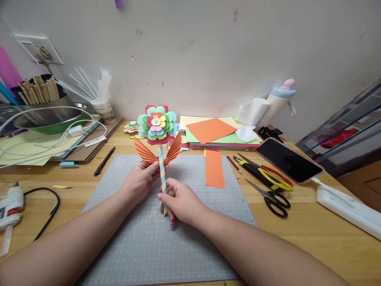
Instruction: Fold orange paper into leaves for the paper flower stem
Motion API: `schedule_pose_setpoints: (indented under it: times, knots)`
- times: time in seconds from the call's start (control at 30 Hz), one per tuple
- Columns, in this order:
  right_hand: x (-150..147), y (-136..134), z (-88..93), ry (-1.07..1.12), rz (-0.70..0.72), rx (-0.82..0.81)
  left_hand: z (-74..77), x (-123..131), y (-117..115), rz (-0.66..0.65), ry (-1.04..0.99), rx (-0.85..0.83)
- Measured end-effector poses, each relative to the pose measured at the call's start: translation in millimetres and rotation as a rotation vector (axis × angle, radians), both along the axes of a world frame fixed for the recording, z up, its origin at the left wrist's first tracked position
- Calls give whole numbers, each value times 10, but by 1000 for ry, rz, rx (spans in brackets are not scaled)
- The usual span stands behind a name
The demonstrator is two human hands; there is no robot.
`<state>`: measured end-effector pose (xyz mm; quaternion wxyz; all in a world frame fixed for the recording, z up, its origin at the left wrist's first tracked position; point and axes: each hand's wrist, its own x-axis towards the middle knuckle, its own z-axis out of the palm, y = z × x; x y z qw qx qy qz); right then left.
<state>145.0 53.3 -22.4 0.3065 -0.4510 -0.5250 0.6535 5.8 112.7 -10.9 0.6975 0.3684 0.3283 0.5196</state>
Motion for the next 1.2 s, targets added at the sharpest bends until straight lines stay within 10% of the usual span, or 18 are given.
schedule_pose_setpoints:
  times: [0.63,0.97,1.2]
  knots:
    - [-23,-25,18,71,-20,32,64,10,-39,77,27,5]
    - [76,57,112,226,-413,82,-27,-35,85,288,7,-54]
    - [60,73,14,-73,-200,-53,13,-17,27,194,27,-52]
